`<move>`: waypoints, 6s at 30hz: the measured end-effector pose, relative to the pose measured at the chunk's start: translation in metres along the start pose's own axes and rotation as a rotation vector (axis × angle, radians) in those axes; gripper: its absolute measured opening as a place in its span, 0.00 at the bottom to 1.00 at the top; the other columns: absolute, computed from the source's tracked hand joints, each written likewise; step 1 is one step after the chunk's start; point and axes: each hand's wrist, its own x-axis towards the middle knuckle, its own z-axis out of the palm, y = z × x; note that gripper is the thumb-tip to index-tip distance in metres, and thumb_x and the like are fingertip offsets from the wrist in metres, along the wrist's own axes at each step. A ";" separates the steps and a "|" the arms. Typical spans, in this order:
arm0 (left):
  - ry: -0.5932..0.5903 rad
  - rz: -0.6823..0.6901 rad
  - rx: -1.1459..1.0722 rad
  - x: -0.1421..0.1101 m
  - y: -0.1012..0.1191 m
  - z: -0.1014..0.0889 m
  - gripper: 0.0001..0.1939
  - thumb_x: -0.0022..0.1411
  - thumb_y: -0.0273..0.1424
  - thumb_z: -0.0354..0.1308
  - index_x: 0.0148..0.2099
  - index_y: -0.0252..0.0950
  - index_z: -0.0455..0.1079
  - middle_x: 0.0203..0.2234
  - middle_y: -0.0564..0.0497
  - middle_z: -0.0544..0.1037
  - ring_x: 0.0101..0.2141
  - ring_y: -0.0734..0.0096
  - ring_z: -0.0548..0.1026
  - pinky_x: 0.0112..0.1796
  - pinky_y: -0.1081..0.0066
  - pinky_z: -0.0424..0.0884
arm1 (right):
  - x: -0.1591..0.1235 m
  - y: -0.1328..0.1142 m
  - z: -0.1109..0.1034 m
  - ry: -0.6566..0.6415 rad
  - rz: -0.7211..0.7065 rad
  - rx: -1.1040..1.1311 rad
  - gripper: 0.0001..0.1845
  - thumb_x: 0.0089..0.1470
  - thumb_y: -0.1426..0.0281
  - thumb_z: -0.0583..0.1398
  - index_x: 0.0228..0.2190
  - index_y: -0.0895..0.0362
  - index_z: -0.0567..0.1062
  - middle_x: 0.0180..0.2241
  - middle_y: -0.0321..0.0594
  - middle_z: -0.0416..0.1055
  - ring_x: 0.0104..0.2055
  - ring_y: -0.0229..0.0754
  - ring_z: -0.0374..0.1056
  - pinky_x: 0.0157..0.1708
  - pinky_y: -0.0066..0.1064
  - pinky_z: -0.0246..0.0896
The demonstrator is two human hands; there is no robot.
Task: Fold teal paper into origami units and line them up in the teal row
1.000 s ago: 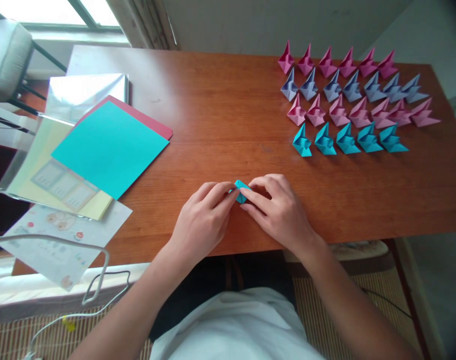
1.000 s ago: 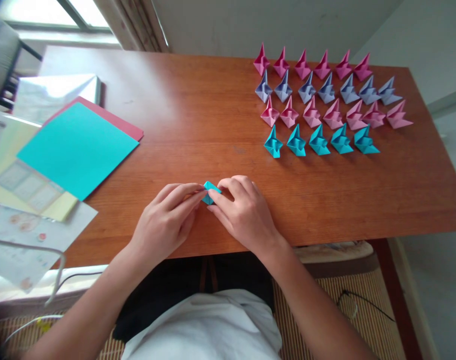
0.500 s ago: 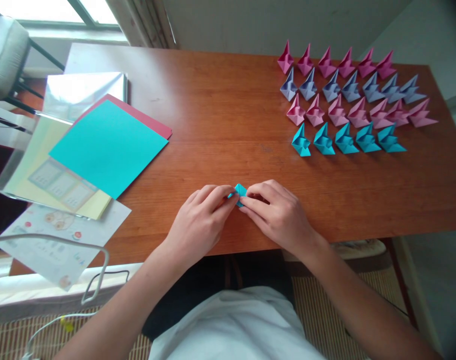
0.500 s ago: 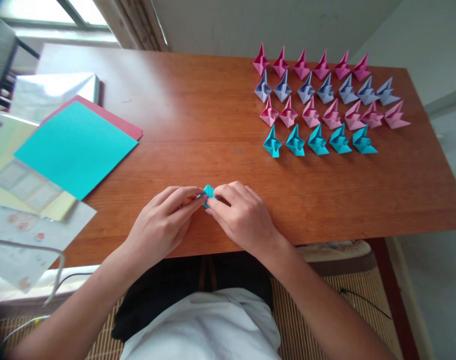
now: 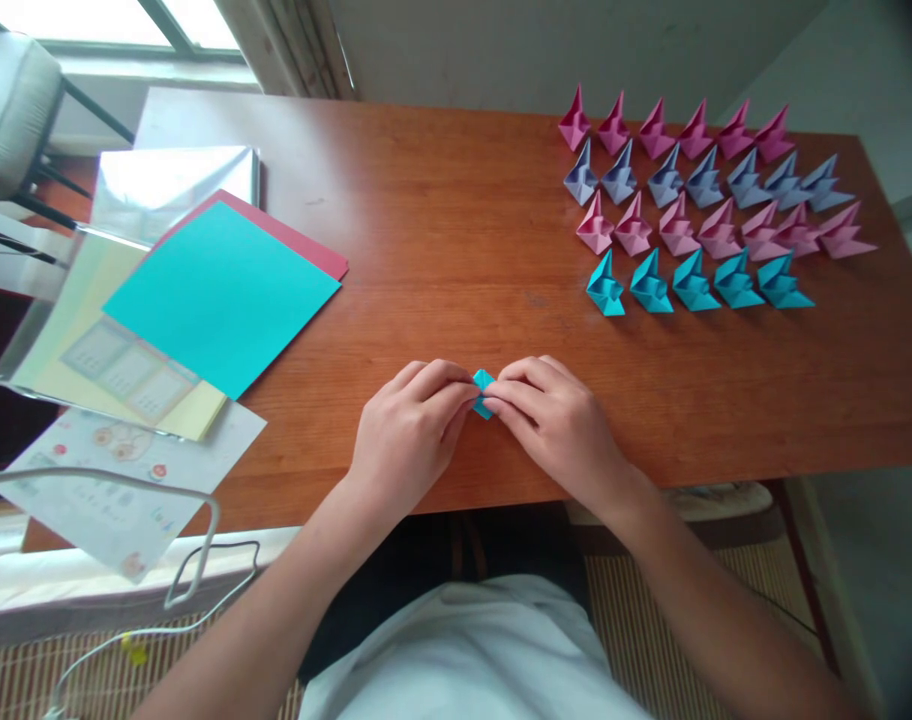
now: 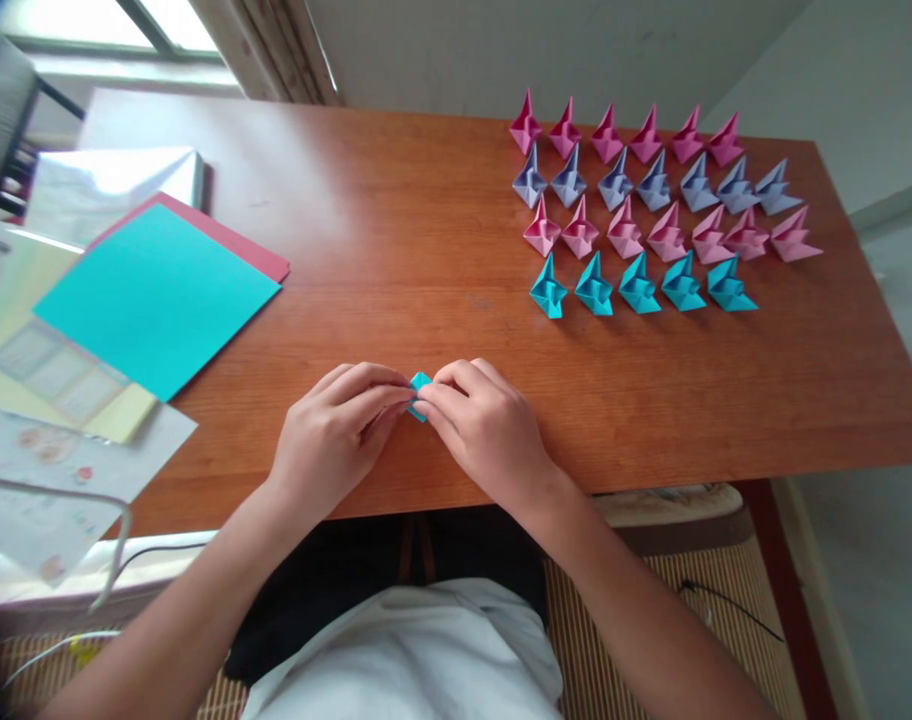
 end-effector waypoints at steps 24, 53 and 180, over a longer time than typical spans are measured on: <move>-0.003 -0.130 0.073 0.009 0.012 0.002 0.10 0.72 0.31 0.53 0.38 0.38 0.73 0.39 0.49 0.81 0.39 0.66 0.77 0.39 0.68 0.73 | 0.009 -0.003 -0.001 0.024 0.212 -0.027 0.07 0.63 0.69 0.64 0.30 0.52 0.79 0.34 0.40 0.78 0.40 0.46 0.69 0.40 0.39 0.64; -0.066 -0.139 0.016 0.011 0.008 -0.003 0.09 0.71 0.31 0.56 0.38 0.38 0.75 0.37 0.51 0.78 0.38 0.67 0.75 0.37 0.70 0.69 | 0.004 -0.013 -0.007 -0.002 0.361 0.054 0.07 0.61 0.71 0.64 0.29 0.53 0.78 0.32 0.38 0.74 0.38 0.44 0.69 0.38 0.34 0.62; 0.112 -0.571 -1.133 0.027 0.022 -0.006 0.10 0.57 0.35 0.72 0.32 0.34 0.78 0.23 0.54 0.78 0.25 0.79 0.73 0.28 0.80 0.70 | 0.011 -0.020 0.013 0.333 0.463 1.039 0.06 0.60 0.64 0.66 0.35 0.52 0.77 0.30 0.32 0.72 0.30 0.33 0.68 0.33 0.26 0.68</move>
